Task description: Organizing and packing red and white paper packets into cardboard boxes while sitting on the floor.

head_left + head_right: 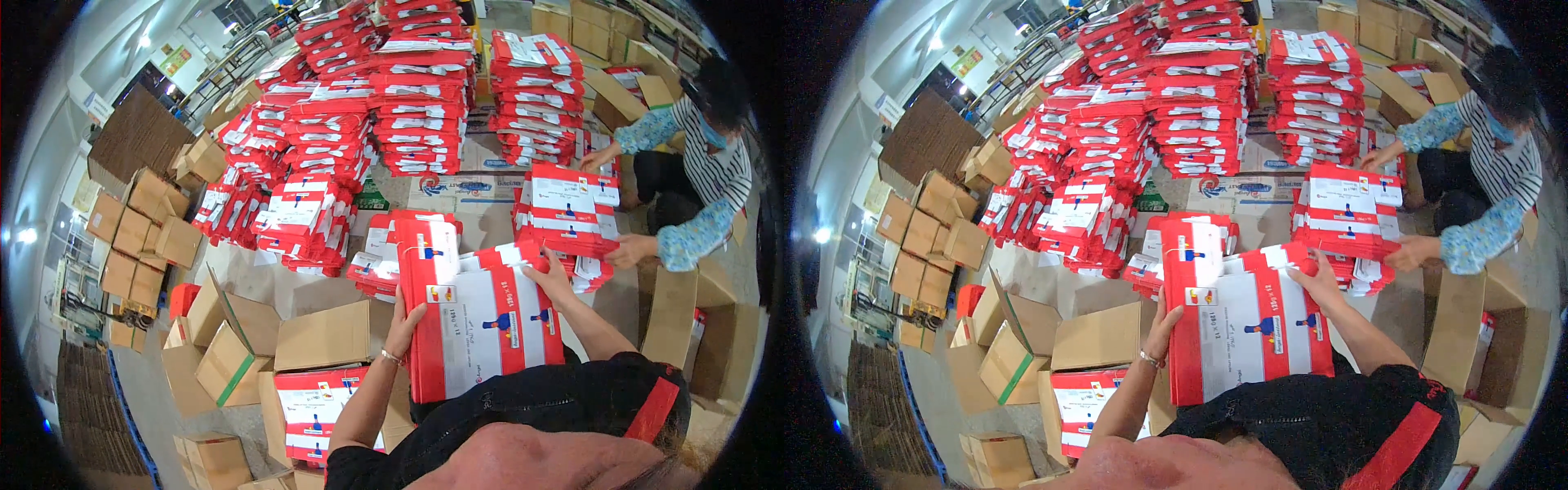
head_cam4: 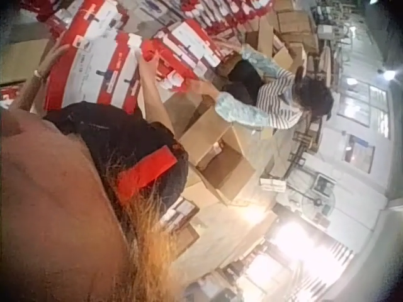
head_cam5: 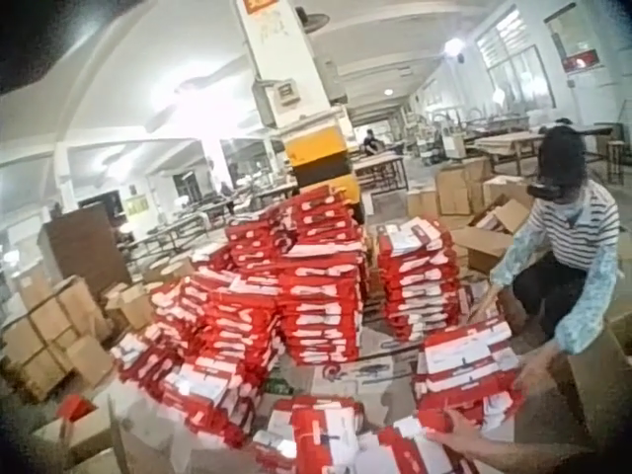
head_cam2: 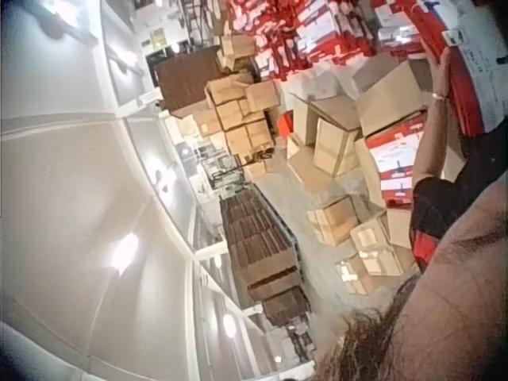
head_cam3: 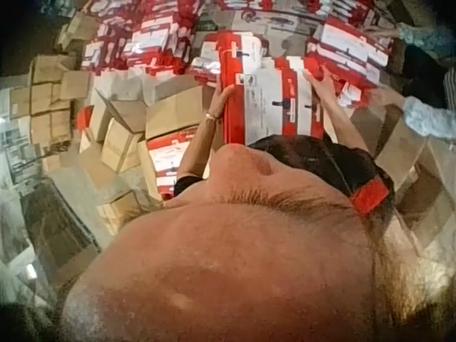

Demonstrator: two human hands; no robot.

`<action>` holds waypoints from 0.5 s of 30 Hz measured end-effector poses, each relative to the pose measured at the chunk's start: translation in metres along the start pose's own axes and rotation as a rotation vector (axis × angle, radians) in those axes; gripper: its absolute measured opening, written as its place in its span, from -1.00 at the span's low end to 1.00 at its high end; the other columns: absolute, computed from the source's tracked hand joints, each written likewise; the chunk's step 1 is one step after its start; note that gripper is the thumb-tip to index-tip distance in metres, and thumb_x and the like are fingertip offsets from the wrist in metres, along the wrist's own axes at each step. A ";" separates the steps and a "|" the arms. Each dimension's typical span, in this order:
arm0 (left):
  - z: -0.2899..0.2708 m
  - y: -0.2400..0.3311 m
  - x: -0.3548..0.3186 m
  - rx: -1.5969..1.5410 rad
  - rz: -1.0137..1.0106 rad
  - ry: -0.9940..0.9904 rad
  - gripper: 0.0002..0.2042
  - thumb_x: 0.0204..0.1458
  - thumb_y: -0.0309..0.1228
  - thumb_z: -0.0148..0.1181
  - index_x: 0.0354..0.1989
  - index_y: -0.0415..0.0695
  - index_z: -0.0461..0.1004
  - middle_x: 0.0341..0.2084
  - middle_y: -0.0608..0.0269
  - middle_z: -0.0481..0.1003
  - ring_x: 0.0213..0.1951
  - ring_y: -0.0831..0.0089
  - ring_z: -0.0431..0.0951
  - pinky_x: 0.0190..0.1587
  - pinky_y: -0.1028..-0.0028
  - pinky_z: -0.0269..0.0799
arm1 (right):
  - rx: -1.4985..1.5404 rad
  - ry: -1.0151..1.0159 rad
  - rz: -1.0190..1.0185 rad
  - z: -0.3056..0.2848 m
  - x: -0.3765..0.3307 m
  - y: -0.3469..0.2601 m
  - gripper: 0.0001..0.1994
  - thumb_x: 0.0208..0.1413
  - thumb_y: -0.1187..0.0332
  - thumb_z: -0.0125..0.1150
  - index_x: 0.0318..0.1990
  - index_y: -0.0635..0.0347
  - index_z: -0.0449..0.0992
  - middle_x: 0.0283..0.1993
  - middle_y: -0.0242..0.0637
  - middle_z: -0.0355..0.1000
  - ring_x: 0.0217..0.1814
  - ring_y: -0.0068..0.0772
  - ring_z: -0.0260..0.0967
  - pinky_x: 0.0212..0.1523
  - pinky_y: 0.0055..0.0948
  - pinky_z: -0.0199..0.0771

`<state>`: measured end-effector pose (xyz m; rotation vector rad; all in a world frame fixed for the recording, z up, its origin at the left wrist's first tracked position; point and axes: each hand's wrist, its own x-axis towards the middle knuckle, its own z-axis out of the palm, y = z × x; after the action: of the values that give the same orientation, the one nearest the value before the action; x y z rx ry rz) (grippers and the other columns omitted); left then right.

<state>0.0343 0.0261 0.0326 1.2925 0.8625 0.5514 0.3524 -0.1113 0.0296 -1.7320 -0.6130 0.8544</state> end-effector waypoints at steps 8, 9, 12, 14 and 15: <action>0.019 0.048 -0.072 -0.194 0.117 0.219 -0.10 -0.13 -0.50 0.26 0.38 -0.09 -0.18 0.18 0.11 0.22 0.15 0.26 0.28 0.17 0.27 0.23 | 0.069 -0.094 -0.218 0.005 -0.009 -0.087 -0.42 -0.03 0.27 0.36 0.13 0.33 0.32 -0.10 -0.18 0.47 -0.09 -0.47 0.42 -0.03 -0.45 0.42; 0.018 0.056 -0.081 -0.171 0.223 0.336 -0.17 -0.14 -0.52 0.26 0.35 -0.13 -0.04 0.14 0.12 0.28 0.11 0.25 0.32 0.14 0.27 0.27 | 0.107 -0.123 -0.398 0.006 -0.011 -0.098 -0.46 -0.01 0.28 0.35 0.10 0.33 0.35 -0.15 -0.23 0.48 -0.13 -0.52 0.42 -0.07 -0.49 0.42; -0.033 0.017 -0.110 0.162 0.504 0.541 -0.42 -0.17 -0.51 0.29 0.12 -0.22 0.27 -0.11 0.21 0.45 -0.10 0.32 0.47 0.00 0.25 0.39 | 0.323 -0.164 -0.605 0.016 -0.022 -0.131 -0.49 0.04 0.29 0.31 0.12 0.32 0.33 -0.13 -0.27 0.46 -0.10 -0.59 0.37 -0.06 -0.52 0.39; -0.023 0.050 -0.132 0.194 0.241 0.458 -0.41 -0.15 -0.37 0.33 0.12 -0.17 0.29 -0.08 0.20 0.42 -0.05 0.36 0.44 0.03 0.26 0.37 | 0.344 -0.242 -0.631 0.011 -0.029 -0.138 -0.49 0.05 0.29 0.30 0.13 0.30 0.33 -0.14 -0.30 0.45 -0.09 -0.60 0.36 -0.05 -0.52 0.37; -0.006 0.078 -0.127 0.306 0.432 0.420 -0.32 -0.20 -0.25 0.36 0.14 -0.17 0.26 -0.01 0.17 0.37 0.02 0.31 0.38 0.08 0.26 0.32 | 0.364 -0.332 -0.667 0.011 -0.030 -0.138 -0.49 0.06 0.29 0.29 0.14 0.29 0.32 -0.15 -0.33 0.44 -0.08 -0.62 0.35 -0.03 -0.52 0.36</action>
<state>-0.0364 -0.0517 0.1383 1.6917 1.0440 1.0923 0.3259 -0.0850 0.1668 -0.9609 -1.1019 0.7125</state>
